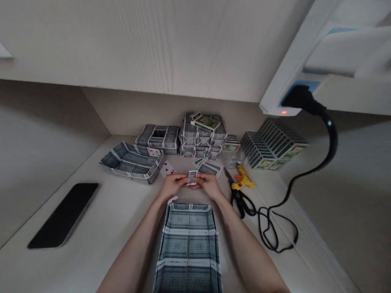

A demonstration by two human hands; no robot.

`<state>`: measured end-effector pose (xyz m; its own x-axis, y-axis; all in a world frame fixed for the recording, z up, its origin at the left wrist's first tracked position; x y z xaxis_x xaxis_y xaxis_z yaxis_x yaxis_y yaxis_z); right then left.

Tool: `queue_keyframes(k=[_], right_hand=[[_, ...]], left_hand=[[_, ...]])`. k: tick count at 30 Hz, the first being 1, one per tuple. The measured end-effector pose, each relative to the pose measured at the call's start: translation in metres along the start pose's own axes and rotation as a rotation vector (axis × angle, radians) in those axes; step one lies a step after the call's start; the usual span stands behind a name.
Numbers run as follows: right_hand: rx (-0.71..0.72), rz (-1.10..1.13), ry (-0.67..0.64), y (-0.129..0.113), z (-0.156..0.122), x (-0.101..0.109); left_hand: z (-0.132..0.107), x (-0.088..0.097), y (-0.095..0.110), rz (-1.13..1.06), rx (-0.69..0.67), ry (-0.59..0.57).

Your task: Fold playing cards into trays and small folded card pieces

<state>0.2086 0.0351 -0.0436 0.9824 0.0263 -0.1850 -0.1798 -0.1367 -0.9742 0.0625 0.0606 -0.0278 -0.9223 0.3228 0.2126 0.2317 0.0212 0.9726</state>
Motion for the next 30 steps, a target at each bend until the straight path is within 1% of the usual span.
queue_keyframes(k=[2, 7, 12, 15, 18, 21, 26, 30], right_hand=[[-0.007, 0.002, -0.003, 0.002, 0.001, 0.0], [-0.014, -0.01, 0.005, 0.004, 0.001, 0.001], [-0.012, -0.037, 0.039, 0.001, -0.001, 0.001], [-0.006, -0.017, 0.058, -0.003, -0.003, 0.001], [-0.01, 0.039, 0.04, -0.006, -0.003, 0.0], [-0.018, 0.076, 0.023, -0.009, -0.004, -0.001], [-0.032, 0.111, 0.005, -0.011, -0.006, -0.001], [-0.043, 0.121, -0.017, -0.01, -0.006, -0.001]], left_hand=[[0.0, -0.001, 0.0, -0.025, 0.019, -0.001], [0.002, -0.006, -0.003, -0.166, 0.068, -0.033], [0.003, -0.007, -0.003, -0.182, 0.061, -0.047], [0.002, -0.007, -0.001, -0.125, 0.023, -0.058], [0.0, -0.008, -0.002, 0.015, -0.035, -0.069], [-0.004, -0.012, -0.002, 0.128, -0.095, -0.108], [-0.011, -0.015, 0.001, 0.126, -0.164, -0.2], [-0.013, -0.015, 0.004, 0.172, -0.191, -0.214]])
Point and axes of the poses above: each hand's wrist, its own z-axis towards the middle knuckle, its own x-axis out of the back of the hand, y = z × x, the point moved 3 cm from there along z, towards the middle knuckle, and after that the axes turned 1 degree about z, right-handed, at the moved point
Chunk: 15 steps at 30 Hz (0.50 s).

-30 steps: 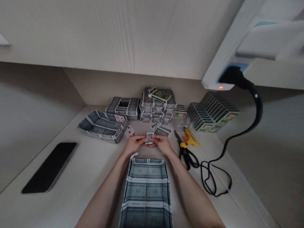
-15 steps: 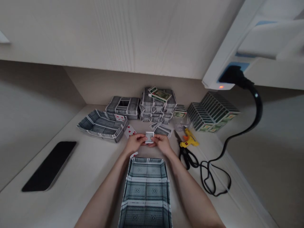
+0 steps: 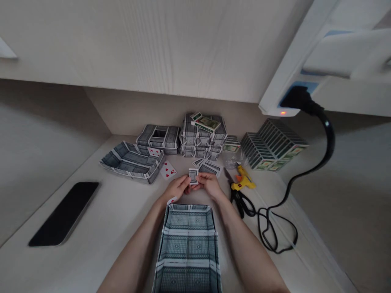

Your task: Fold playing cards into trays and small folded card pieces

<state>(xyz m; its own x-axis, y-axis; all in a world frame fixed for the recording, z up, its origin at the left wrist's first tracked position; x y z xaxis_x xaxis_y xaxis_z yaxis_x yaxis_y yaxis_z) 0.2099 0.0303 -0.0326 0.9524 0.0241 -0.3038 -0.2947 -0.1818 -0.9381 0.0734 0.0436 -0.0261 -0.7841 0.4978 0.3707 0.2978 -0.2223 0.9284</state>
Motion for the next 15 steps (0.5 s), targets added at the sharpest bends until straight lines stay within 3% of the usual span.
queue_keyframes(k=[6, 15], right_hand=[[-0.038, -0.015, -0.094, 0.0018, 0.0015, 0.0001], [-0.046, -0.026, -0.123, 0.0026, 0.0022, 0.0013]], left_hand=[[-0.0014, -0.0015, 0.0054, -0.04, 0.002, -0.04], [-0.0001, -0.0039, 0.005, -0.049, 0.008, -0.051]])
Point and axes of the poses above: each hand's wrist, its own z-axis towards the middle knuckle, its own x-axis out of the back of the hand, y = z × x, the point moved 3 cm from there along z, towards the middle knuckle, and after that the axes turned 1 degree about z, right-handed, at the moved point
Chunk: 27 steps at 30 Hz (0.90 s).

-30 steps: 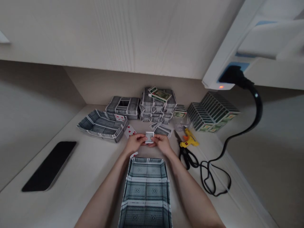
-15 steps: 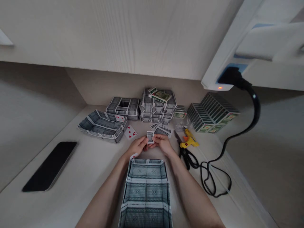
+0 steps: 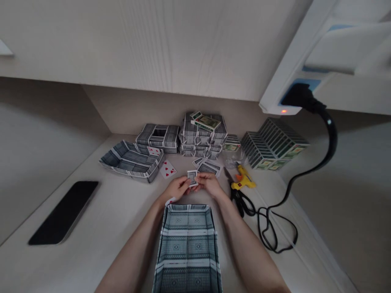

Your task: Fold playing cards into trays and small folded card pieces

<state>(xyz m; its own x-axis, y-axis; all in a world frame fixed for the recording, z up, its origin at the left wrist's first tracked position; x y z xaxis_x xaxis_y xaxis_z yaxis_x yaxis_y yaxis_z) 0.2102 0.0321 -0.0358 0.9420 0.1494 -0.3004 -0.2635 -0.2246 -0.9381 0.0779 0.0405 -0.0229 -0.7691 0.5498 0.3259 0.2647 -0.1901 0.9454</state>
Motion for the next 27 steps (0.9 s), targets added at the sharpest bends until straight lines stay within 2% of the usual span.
queue_keyframes(k=[8, 13, 18, 27], right_hand=[[-0.007, -0.013, 0.076, 0.0027, 0.003, -0.0015], [-0.001, -0.032, 0.038, 0.0004, 0.0013, -0.0038], [0.019, -0.075, 0.021, -0.0036, -0.0012, -0.0064], [0.04, 0.019, 0.067, -0.0041, -0.0017, -0.0032]], left_hand=[[0.0035, 0.0019, -0.0047, 0.183, -0.029, 0.143], [0.0049, 0.0036, -0.0082, 0.254, -0.015, 0.191], [0.0046, 0.0066, -0.0044, 0.232, -0.016, 0.194], [0.0053, 0.0061, -0.0085, 0.221, -0.031, 0.154]])
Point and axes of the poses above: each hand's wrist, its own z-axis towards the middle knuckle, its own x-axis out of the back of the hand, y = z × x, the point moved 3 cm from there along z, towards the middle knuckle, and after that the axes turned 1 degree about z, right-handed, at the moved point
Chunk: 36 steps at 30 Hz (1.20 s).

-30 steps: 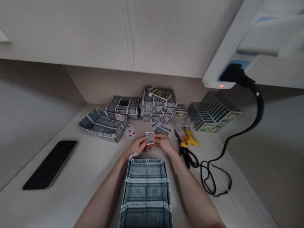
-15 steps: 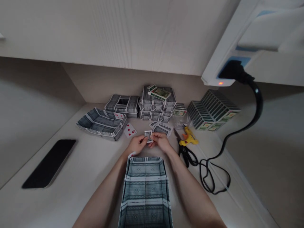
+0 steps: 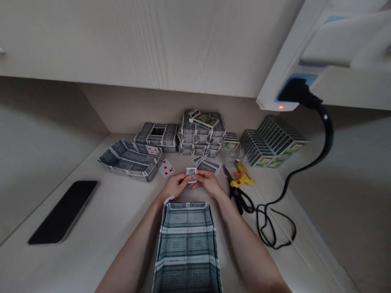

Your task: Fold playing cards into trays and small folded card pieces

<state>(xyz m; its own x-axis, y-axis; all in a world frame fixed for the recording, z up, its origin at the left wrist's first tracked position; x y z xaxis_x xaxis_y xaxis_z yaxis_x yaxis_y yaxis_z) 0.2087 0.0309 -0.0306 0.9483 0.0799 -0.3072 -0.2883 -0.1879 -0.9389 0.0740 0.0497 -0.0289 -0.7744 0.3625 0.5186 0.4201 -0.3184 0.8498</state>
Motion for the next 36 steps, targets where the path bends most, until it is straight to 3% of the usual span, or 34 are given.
queue_keyframes(k=[10, 18, 28, 32, 36], right_hand=[[0.016, 0.022, 0.025, 0.0012, -0.0021, -0.001], [0.017, 0.08, 0.026, 0.0009, -0.0019, 0.0011], [0.022, 0.068, 0.019, 0.0041, -0.0006, -0.0001], [0.026, 0.061, 0.01, 0.0036, -0.0008, 0.0], [0.01, 0.028, -0.036, 0.0029, -0.0023, -0.0016]], left_hand=[[0.0007, -0.0005, 0.0015, -0.034, -0.002, -0.041], [-0.0029, -0.0011, 0.0052, 0.009, 0.038, 0.009], [-0.0015, -0.0003, 0.0019, -0.154, 0.089, -0.098], [-0.0035, -0.0011, 0.0022, -0.261, 0.166, -0.098], [-0.0044, -0.0015, 0.0037, -0.284, 0.125, -0.071]])
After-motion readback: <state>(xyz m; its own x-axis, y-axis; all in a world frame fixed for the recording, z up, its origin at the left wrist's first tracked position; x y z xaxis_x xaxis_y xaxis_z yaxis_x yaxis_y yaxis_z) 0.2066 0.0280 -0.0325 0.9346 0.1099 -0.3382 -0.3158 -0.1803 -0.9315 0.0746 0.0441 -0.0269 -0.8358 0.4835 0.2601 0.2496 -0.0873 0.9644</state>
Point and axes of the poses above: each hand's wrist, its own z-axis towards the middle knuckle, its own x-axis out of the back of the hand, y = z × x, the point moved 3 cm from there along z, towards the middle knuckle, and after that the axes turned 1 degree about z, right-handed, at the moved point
